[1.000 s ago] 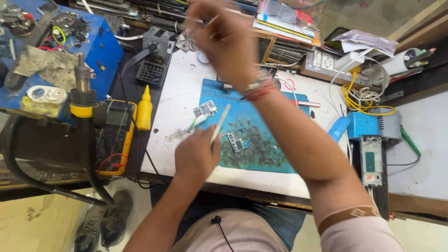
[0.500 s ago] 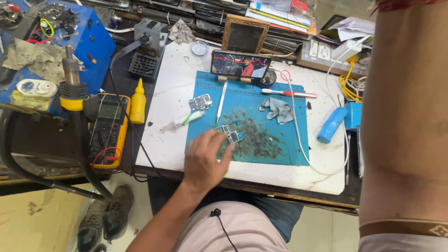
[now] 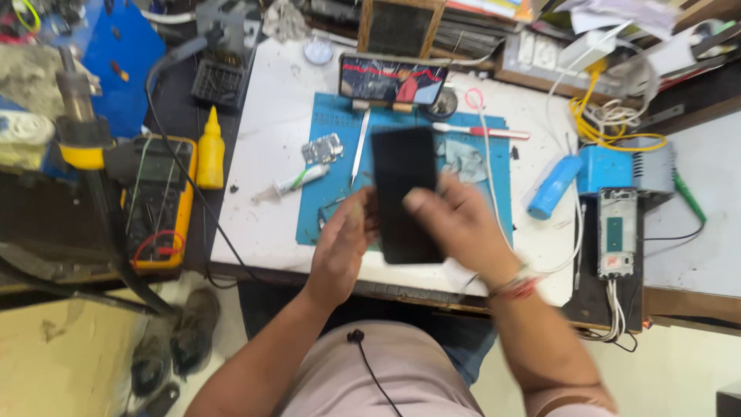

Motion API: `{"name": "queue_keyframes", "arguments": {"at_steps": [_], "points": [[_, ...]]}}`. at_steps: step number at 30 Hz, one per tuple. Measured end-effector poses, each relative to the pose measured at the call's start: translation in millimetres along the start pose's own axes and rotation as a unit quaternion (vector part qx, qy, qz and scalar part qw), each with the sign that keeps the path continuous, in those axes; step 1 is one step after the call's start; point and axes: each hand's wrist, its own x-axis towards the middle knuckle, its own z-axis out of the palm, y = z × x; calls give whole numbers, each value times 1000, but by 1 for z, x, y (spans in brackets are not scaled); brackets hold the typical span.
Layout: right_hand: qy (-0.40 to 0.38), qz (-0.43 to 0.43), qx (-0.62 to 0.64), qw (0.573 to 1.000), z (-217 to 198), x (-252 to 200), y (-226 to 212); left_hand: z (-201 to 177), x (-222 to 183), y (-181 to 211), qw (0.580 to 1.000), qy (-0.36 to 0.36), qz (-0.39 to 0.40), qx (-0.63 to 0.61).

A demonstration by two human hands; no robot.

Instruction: The person uses a soldering iron and tweezers to work on a small circuit board placed on a blue mat. They apply flux from a syringe and continue soldering specific points on the board. Finally, the person picks up a smartphone and tests its screen functionality by tapping the display.

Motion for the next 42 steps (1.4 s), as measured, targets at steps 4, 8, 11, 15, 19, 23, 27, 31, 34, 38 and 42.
{"name": "queue_keyframes", "arguments": {"at_steps": [4, 8, 11, 15, 19, 23, 27, 31, 34, 38, 42], "points": [[66, 9, 2, 998, 38, -30, 34, -5, 4, -33, 995, 81, -22, -60], [174, 82, 180, 965, 34, -53, 59, -15, -6, -51, 980, 117, -73, -142], [184, 124, 221, 950, 26, -59, 71, -18, -12, -60, 983, 113, -78, -122], [185, 133, 263, 937, 20, -56, 75, -17, -11, -61, 989, 74, -71, -107], [172, 128, 285, 934, 19, -55, 75, -18, -12, -64, 991, 58, -69, -103], [164, 115, 279, 939, 19, -55, 75, -17, -13, -66, 993, 45, -60, -95], [171, 109, 254, 946, 19, -56, 78, -13, -13, -63, 997, 58, -45, -32], [186, 133, 251, 940, 16, -55, 83, -10, -12, -59, 997, 66, -41, -23], [180, 143, 290, 929, 14, -56, 87, -7, -13, -61, 997, 72, -28, 5], [163, 126, 327, 923, 13, -58, 92, -6, -15, -62, 997, 68, -24, 24], [182, 139, 316, 921, 14, -59, 93, -5, -16, -63, 996, 77, -11, 54]]}}
